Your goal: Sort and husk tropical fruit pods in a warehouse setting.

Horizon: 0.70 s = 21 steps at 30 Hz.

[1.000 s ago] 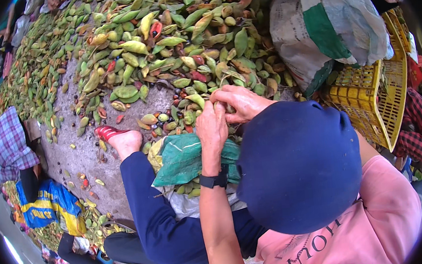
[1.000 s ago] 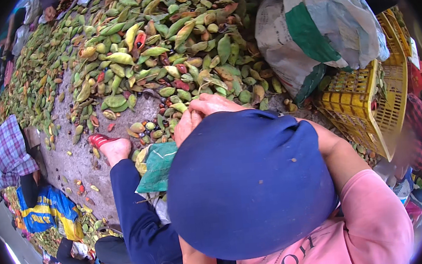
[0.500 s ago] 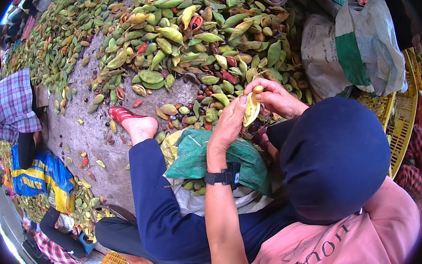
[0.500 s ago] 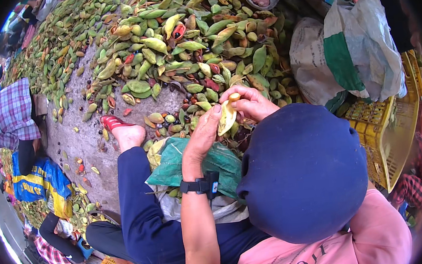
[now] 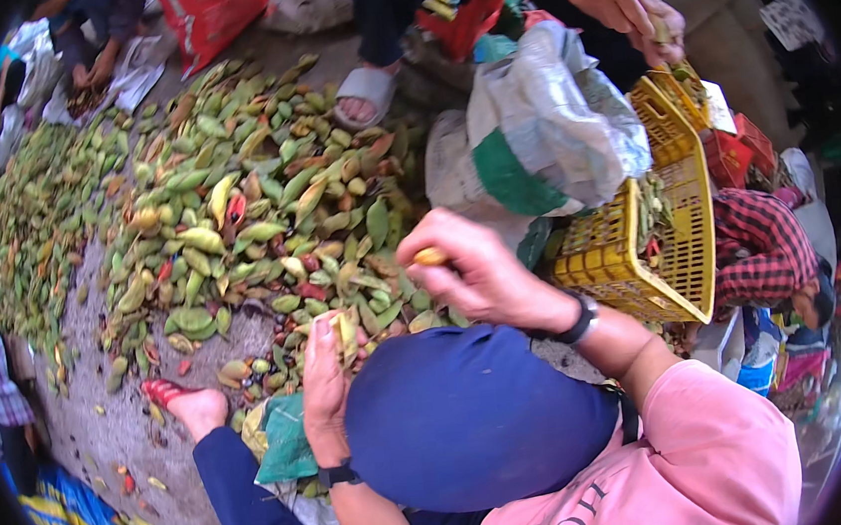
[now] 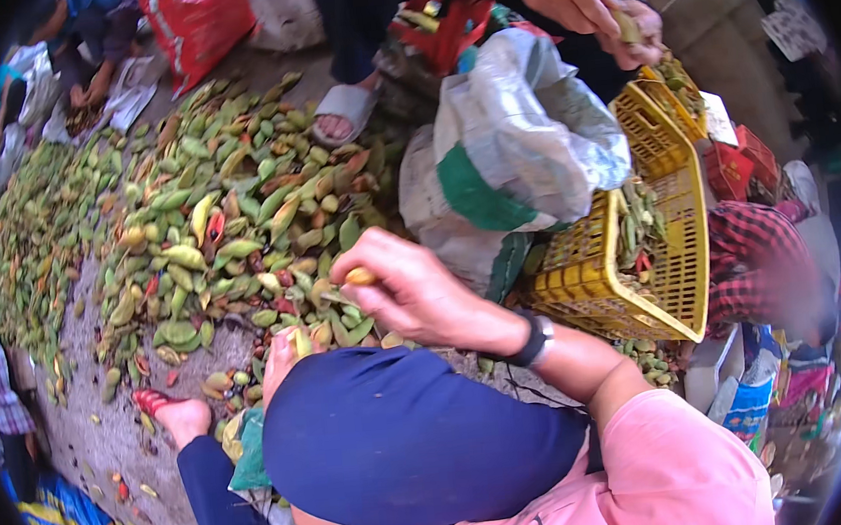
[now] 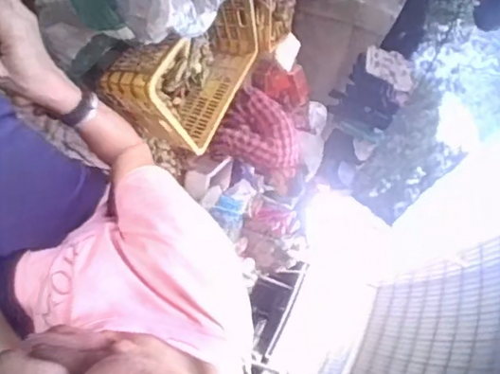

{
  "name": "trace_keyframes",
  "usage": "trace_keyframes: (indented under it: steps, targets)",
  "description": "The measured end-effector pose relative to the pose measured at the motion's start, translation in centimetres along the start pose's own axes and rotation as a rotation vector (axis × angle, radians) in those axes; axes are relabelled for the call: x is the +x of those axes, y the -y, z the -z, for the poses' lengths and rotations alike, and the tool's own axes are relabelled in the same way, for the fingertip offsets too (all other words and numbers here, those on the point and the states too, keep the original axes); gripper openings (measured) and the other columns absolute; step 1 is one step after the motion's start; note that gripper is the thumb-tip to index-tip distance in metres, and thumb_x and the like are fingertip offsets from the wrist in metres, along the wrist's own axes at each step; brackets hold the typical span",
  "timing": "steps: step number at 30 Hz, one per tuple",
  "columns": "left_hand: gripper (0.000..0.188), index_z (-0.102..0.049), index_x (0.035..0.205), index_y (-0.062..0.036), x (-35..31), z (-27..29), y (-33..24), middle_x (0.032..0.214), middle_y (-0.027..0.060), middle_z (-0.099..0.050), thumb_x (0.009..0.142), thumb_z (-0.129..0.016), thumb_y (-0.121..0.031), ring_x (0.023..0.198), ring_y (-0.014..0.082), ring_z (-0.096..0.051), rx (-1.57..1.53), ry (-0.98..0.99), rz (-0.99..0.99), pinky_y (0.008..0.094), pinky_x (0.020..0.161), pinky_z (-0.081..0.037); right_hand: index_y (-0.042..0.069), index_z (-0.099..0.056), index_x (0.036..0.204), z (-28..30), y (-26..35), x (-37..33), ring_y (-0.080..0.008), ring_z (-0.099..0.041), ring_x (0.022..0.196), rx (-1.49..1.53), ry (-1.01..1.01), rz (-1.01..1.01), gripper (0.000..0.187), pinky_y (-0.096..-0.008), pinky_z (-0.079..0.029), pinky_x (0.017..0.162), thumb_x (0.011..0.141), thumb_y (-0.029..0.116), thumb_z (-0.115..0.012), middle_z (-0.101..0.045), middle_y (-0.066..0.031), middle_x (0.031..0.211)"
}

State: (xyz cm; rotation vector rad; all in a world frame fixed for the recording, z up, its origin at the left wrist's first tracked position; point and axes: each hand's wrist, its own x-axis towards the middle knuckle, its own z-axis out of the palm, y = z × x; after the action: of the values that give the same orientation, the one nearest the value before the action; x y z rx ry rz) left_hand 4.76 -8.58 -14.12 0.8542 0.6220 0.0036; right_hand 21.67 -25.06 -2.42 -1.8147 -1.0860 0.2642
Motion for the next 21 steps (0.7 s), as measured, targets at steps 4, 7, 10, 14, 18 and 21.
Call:
trace_keyframes:
  steps: [4, 7, 10, 14, 18, 21]
  targets:
    - [0.043, -0.047, 0.127, -0.0049, 0.2, -0.7, -0.7, 0.092, 0.0077, -0.061, 0.103, -0.040, -0.040, 0.074, 0.0139, -0.058, -0.101, 0.041, -0.081, 0.0259, 0.064, -0.049, 0.004, -0.062, 0.098, 9.6, 3.7, 0.2, -0.0214, -0.058, 0.078, -0.403, -0.318, 0.021, 0.019, -0.0302, -0.046, 0.071, 0.080, -0.002, -0.062, -0.058, -0.0077, 0.086]
    - [0.043, -0.043, 0.132, -0.0039, 1.0, -0.3, 0.0, 0.107, 0.0140, -0.060, 0.103, -0.040, -0.036, 0.089, 0.0245, -0.062, -0.353, 0.151, -0.109, 0.0334, 0.076, -0.053, 0.000, -0.061, 0.103, 16.6, 1.3, 1.3, -0.0286, -0.060, 0.082, -0.810, -0.472, 0.093, 0.022, -0.0320, -0.048, 0.076, 0.081, -0.003, -0.063, -0.062, -0.0143, 0.095]
    - [0.041, -0.043, 0.132, -0.0035, 3.4, -2.7, 0.8, 0.115, 0.0164, -0.059, 0.103, -0.043, -0.032, 0.100, 0.0302, -0.062, -0.527, 0.233, -0.046, 0.0388, 0.085, -0.052, 0.006, -0.045, 0.136, 23.8, -5.2, -1.0, -0.0387, -0.051, 0.117, -1.285, -0.460, -0.124, 0.054, -0.0454, -0.045, 0.097, 0.084, -0.002, -0.058, -0.049, -0.0209, 0.127]
    - [0.038, -0.044, 0.130, -0.0039, 0.4, -2.2, -1.3, 0.116, 0.0146, -0.059, 0.103, -0.046, -0.030, 0.108, 0.0312, -0.061, -0.476, 0.098, -0.191, 0.0407, 0.089, -0.053, 0.003, -0.062, 0.116, 13.8, 2.3, 0.9, -0.0315, -0.062, 0.103, -0.989, -0.534, 0.224, 0.033, -0.0363, -0.050, 0.085, 0.084, -0.002, -0.056, -0.061, -0.0169, 0.114]
    - [0.037, -0.046, 0.129, -0.0029, 0.4, -2.0, -1.8, 0.117, 0.0140, -0.060, 0.102, -0.045, -0.029, 0.110, 0.0319, -0.060, -0.482, 0.091, -0.235, 0.0416, 0.093, -0.052, 0.005, -0.065, 0.105, 3.3, 1.6, 0.9, -0.0193, -0.058, 0.069, -0.230, 0.016, 0.102, 0.031, -0.0305, -0.048, 0.065, 0.078, -0.008, -0.058, -0.060, -0.0082, 0.080]
    - [0.037, -0.046, 0.129, -0.0032, 0.4, -2.3, -2.3, 0.120, 0.0137, -0.059, 0.102, -0.047, -0.028, 0.112, 0.0297, -0.059, -0.428, 0.073, -0.283, 0.0412, 0.096, -0.050, 0.004, -0.065, 0.106, -2.6, -1.3, 1.6, -0.0226, -0.059, 0.071, 0.085, 0.234, 0.075, 0.026, -0.0331, -0.047, 0.065, 0.083, -0.006, -0.059, -0.059, -0.0087, 0.080]
